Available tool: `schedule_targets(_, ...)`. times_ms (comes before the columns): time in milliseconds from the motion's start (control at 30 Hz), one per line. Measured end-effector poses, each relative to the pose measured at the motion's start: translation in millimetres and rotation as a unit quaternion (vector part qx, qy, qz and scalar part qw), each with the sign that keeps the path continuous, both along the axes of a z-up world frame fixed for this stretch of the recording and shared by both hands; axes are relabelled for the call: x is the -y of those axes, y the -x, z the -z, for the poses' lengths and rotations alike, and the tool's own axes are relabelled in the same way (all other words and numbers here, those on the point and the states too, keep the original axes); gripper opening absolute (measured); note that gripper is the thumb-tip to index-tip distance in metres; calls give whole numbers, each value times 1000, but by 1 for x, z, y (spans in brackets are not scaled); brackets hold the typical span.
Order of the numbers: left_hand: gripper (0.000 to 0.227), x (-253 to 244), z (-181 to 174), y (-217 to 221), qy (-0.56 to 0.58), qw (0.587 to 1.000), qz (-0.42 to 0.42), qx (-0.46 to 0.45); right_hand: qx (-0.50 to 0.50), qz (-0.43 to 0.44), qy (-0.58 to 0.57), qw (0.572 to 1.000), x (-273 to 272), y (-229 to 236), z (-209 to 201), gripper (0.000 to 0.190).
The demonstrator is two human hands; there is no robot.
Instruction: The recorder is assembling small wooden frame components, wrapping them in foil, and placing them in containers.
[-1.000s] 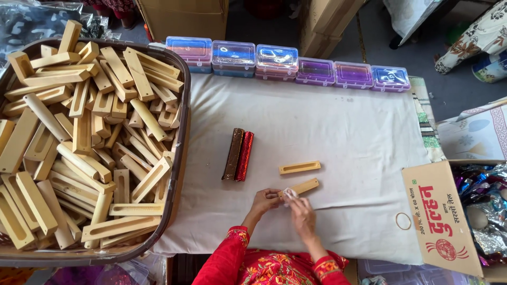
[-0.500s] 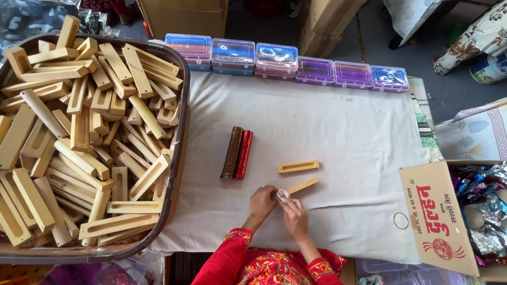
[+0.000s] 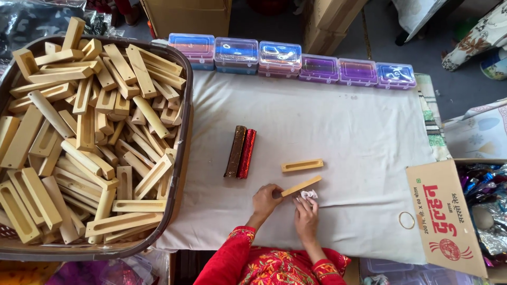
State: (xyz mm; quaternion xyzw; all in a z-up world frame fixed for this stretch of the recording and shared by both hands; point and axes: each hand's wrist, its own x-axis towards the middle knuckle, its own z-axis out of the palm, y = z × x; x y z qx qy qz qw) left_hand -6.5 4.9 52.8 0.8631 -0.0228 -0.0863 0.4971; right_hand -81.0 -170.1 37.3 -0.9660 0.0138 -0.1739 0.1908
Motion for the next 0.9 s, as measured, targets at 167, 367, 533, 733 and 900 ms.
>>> schedule_targets(167,20,-7,-6,-4,-1,1000,2,3,44,-13,45,998,43,-14,-14,26)
schedule_targets(367,28,-11,4,-7,46,997,13,-60,42,96,-69,992,27,-21,-13,33)
schedule_targets(533,27,-7,21,-6,28,999,6,-22,34,-78,-35,996,-20,-17,0,39)
schedule_targets(733,25,-10,12,-4,31,999,15,-17,25,22,11,999,20,-30,-12,41)
schedule_targets(900,24,-12,3,-7,22,999,24,-39,-3,111,-44,993,9,-29,25,43)
